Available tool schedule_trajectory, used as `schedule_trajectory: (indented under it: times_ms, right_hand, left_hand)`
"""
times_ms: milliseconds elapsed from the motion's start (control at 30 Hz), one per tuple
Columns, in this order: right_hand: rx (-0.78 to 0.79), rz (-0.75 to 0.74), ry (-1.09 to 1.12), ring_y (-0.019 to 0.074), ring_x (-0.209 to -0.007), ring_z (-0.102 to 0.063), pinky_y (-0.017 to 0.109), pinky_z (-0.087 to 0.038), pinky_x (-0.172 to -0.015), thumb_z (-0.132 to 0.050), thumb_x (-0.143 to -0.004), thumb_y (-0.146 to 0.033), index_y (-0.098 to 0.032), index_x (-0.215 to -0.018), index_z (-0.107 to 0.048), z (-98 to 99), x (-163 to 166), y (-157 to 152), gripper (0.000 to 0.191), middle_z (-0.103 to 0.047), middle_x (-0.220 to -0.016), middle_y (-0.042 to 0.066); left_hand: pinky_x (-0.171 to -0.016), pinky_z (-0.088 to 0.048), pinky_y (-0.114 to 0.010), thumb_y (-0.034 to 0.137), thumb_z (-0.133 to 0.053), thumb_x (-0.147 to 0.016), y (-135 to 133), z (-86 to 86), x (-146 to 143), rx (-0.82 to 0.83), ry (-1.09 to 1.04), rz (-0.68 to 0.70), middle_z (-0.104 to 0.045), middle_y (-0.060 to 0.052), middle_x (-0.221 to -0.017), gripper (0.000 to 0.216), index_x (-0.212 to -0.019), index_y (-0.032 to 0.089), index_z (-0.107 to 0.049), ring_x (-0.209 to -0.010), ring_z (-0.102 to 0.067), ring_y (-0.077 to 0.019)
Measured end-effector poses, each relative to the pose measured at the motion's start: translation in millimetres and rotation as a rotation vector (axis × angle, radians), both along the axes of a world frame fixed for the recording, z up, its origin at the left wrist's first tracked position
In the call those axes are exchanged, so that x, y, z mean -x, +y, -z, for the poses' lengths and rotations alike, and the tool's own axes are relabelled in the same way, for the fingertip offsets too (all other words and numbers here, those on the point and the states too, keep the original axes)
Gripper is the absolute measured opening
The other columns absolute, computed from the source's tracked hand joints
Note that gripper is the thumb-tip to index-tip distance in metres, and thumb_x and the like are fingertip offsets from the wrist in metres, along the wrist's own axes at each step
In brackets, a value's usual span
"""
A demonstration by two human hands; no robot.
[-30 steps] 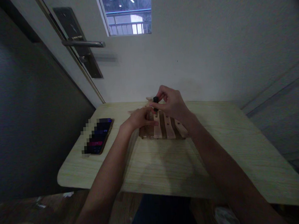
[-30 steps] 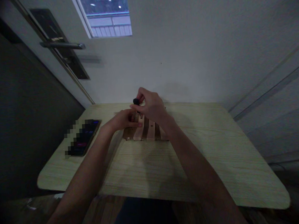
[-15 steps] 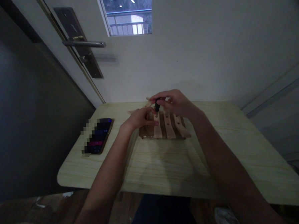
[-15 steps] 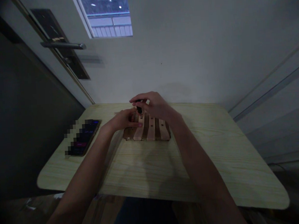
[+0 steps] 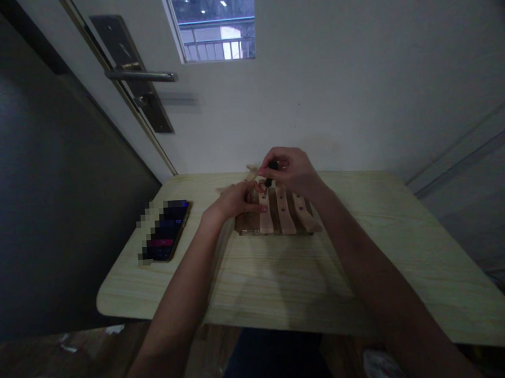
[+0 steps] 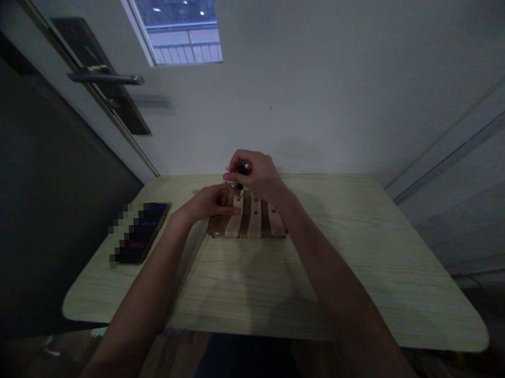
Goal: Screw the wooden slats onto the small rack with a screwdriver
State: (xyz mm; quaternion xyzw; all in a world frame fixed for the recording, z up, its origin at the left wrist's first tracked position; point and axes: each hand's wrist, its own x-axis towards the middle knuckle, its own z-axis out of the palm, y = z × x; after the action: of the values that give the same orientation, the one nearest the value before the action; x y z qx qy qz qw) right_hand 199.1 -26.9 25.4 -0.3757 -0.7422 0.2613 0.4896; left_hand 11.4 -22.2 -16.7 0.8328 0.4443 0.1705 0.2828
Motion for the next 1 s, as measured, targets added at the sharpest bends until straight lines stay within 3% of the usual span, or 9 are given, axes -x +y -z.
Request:
schedule_trajectory:
  times_ms: [200, 300, 533, 667, 867, 1000]
  right_hand:
    - [0.129, -0.208, -0.047, 0.0152, -0.082, -0.065, 0.03, -0.052, -0.076, -0.068, -0.077, -0.029, -0.02, -0.094, -0.072, -6.6, -12.0, -1.5, 0.02, -0.073, -0.097, 0.005]
    - [0.169, -0.23, -0.05, 0.0164, -0.085, -0.067, 0.03, -0.053, -0.075, -0.066, -0.079, -0.029, -0.019, -0.1, -0.073, -8.7, -16.7, -3.8, 0.024, -0.074, -0.099, 0.007]
    - [0.049, 0.085, -0.074, 0.0117, -0.058, -0.055, 0.025, -0.042, -0.055, -0.083, -0.064, -0.031, -0.017, -0.073, -0.069, -6.0, -1.7, -6.3, 0.022, -0.065, -0.064, 0.0]
    - [-0.064, 0.176, -0.131, 0.0098, -0.054, -0.048, 0.025, -0.037, -0.053, -0.082, -0.066, -0.034, -0.02, -0.067, -0.057, -4.8, 3.5, -9.5, 0.029, -0.056, -0.059, -0.004]
    - [-0.055, 0.018, -0.1, 0.0123, -0.069, -0.059, 0.025, -0.046, -0.062, -0.069, -0.079, -0.031, -0.02, -0.09, -0.066, -4.8, 0.8, -8.8, 0.016, -0.069, -0.087, 0.002]
    - [-0.017, -0.08, -0.126, 0.0152, -0.08, -0.064, 0.026, -0.049, -0.065, -0.059, -0.085, -0.03, -0.018, -0.091, -0.073, -7.5, -1.6, -9.9, 0.019, -0.074, -0.094, 0.006]
  left_hand:
    - [-0.058, -0.03, -0.025, 0.04, -0.081, -0.069, 0.3, 0.3, 0.0, -0.005, -0.014, -0.005, -0.046, 0.006, -0.059, 0.045, -0.105, 0.018, -0.066, -0.057, -0.043, -0.0119]
    - [-0.057, -0.03, -0.025, 0.043, -0.081, -0.068, 0.8, 1.7, 0.6, -0.007, -0.021, -0.014, -0.045, 0.006, -0.058, 0.047, -0.105, 0.018, -0.066, -0.057, -0.043, -0.0119]
    - [-0.056, -0.029, -0.024, 0.044, -0.08, -0.069, 0.2, -0.2, 0.9, -0.011, 0.001, -0.013, -0.045, 0.007, -0.057, 0.046, -0.104, 0.018, -0.065, -0.056, -0.043, -0.0113]
    - [-0.057, -0.031, -0.024, 0.041, -0.08, -0.071, -0.4, -0.7, 0.6, -0.002, -0.011, 0.004, -0.044, 0.007, -0.057, 0.044, -0.105, 0.018, -0.064, -0.056, -0.043, -0.0113]
    - [-0.056, -0.031, -0.024, 0.041, -0.08, -0.071, 0.2, 1.3, 0.5, 0.002, -0.028, 0.01, -0.046, 0.007, -0.059, 0.045, -0.105, 0.018, -0.065, -0.056, -0.043, -0.011]
    - [-0.058, -0.031, -0.025, 0.042, -0.081, -0.07, -0.3, 0.0, -0.1, -0.015, 0.001, -0.013, -0.049, 0.005, -0.064, 0.046, -0.105, 0.017, -0.065, -0.059, -0.046, -0.012]
